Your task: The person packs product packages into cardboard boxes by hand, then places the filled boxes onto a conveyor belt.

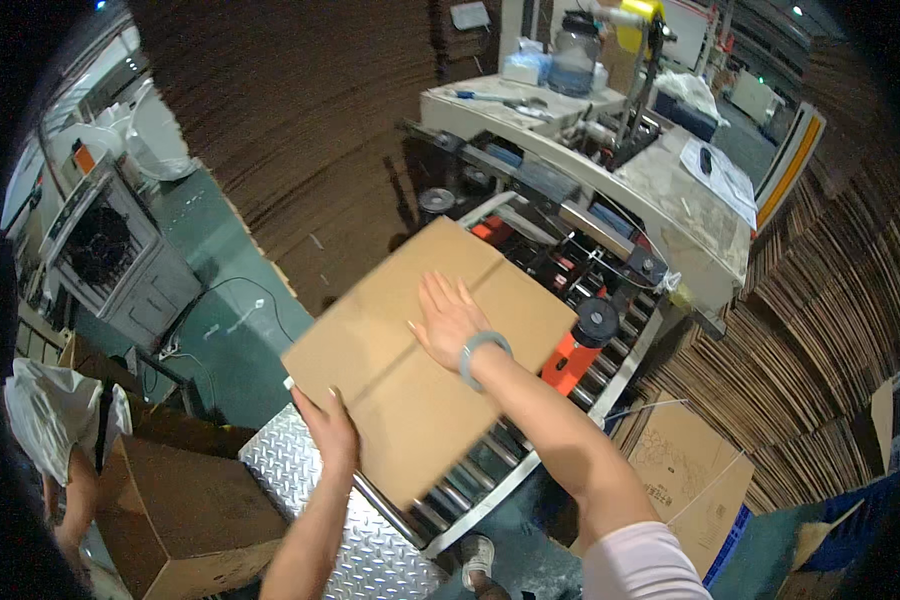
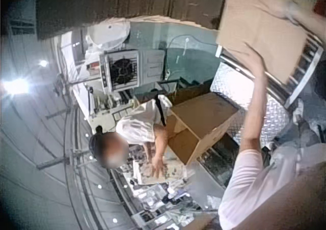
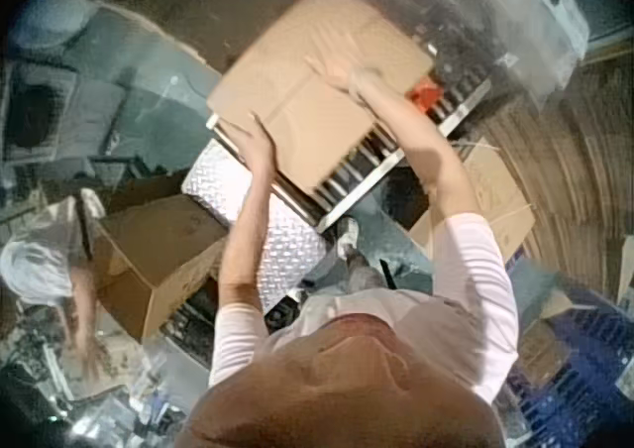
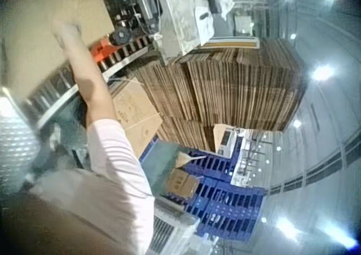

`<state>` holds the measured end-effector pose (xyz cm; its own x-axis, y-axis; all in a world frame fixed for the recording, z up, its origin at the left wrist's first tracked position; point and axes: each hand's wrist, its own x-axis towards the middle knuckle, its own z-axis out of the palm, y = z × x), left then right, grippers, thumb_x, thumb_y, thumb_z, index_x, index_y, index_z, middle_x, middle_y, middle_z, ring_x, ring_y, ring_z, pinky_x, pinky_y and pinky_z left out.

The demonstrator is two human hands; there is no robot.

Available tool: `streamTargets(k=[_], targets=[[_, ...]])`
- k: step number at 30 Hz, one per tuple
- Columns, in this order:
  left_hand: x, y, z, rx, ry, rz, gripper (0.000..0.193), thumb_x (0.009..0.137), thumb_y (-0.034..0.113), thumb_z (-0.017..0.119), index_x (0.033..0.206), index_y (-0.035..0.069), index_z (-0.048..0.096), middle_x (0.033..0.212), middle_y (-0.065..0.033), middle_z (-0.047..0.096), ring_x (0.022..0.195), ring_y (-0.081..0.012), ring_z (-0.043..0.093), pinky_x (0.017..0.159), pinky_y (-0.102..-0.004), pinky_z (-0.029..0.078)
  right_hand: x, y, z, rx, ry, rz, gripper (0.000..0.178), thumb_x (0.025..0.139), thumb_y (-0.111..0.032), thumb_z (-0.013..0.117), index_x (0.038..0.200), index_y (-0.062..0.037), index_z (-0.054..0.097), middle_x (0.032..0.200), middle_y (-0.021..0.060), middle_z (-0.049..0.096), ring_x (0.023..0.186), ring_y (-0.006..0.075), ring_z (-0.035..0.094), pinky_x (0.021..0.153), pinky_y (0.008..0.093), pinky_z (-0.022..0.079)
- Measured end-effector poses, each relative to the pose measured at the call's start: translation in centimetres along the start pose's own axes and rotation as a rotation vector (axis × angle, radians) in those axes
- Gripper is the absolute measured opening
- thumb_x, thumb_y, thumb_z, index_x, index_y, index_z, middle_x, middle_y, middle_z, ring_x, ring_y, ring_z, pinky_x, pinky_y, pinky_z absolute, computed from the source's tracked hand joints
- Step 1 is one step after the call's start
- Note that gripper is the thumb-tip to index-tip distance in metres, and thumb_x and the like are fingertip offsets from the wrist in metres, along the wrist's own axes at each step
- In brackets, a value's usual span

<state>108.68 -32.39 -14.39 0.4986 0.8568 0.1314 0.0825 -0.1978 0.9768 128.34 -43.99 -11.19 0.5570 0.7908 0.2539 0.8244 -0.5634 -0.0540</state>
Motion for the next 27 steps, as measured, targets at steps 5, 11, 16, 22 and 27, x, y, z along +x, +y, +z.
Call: streamTargets(k=[5, 11, 16, 22, 27], targets=[[4.0, -2.9, 7.1, -0.035, -0.112, 0.045, 0.059, 0.094, 0.022, 0.041, 0.139, -0.005, 0.016, 0.142, -0.0241, 0.025, 0.131, -0.0324, 0.027, 0.107, -0.0345, 0.02, 2.3, 7.7, 0.4, 0.088, 0.059, 0.114, 0.057, 0.091, -0.039, 0.039, 0.133, 0.0002, 0.035, 0.143, 0.0156, 0.029, 0.134, 0.0273, 0.024, 0.111, 0.0427, 0.015], [-3.9, -13.2, -3.1, -0.176, -0.598, -0.606, 0.045, 0.094, 0.042, 0.043, 0.122, 0.006, 0.044, 0.105, -0.0059, 0.054, 0.094, -0.0178, 0.05, 0.083, -0.0347, 0.041, -16.6, 4.1, 1.4, 0.597, 0.558, 0.284, 0.041, 0.08, -0.022, 0.057, 0.116, -0.0033, 0.054, 0.127, 0.0159, 0.048, 0.119, 0.0309, 0.044, 0.099, 0.0421, 0.035], [-21.8, -26.4, -19.7, 0.597, -0.94, -1.009, 0.044, 0.094, 0.038, 0.044, 0.119, 0.001, 0.045, 0.102, -0.0094, 0.056, 0.091, -0.0188, 0.054, 0.078, -0.0332, 0.045, -63.5, 4.6, 19.9, 0.24, 0.318, 1.537, 0.037, 0.08, -0.015, 0.062, 0.112, -0.0003, 0.05, 0.105, 0.0171, 0.058, 0.095, 0.0285, 0.058, 0.08, 0.0356, 0.048], [-29.6, -27.2, -22.1, 0.643, -1.163, -1.139, 0.044, 0.094, 0.034, 0.048, 0.125, 0.002, 0.043, 0.111, -0.012, 0.055, 0.098, -0.0197, 0.054, 0.084, -0.0356, 0.046, -85.0, 8.3, 23.6, 0.346, 0.032, 2.095, 0.06, 0.078, -0.05, 0.059, 0.113, -0.002, 0.053, 0.115, 0.0206, 0.056, 0.103, 0.0351, 0.055, 0.086, 0.0429, 0.044], [-26.0, -28.5, -20.7, 0.625, -1.117, -1.047, 0.04, 0.092, 0.03, 0.053, 0.121, 0.004, 0.047, 0.1, -0.0105, 0.059, 0.088, -0.0163, 0.059, 0.072, -0.0325, 0.051, -87.3, 10.1, 26.3, 0.446, 0.188, 2.035, 0.053, 0.075, -0.045, 0.064, 0.106, -0.0036, 0.055, 0.097, 0.0197, 0.062, 0.09, 0.0365, 0.06, 0.076, 0.0414, 0.048]])
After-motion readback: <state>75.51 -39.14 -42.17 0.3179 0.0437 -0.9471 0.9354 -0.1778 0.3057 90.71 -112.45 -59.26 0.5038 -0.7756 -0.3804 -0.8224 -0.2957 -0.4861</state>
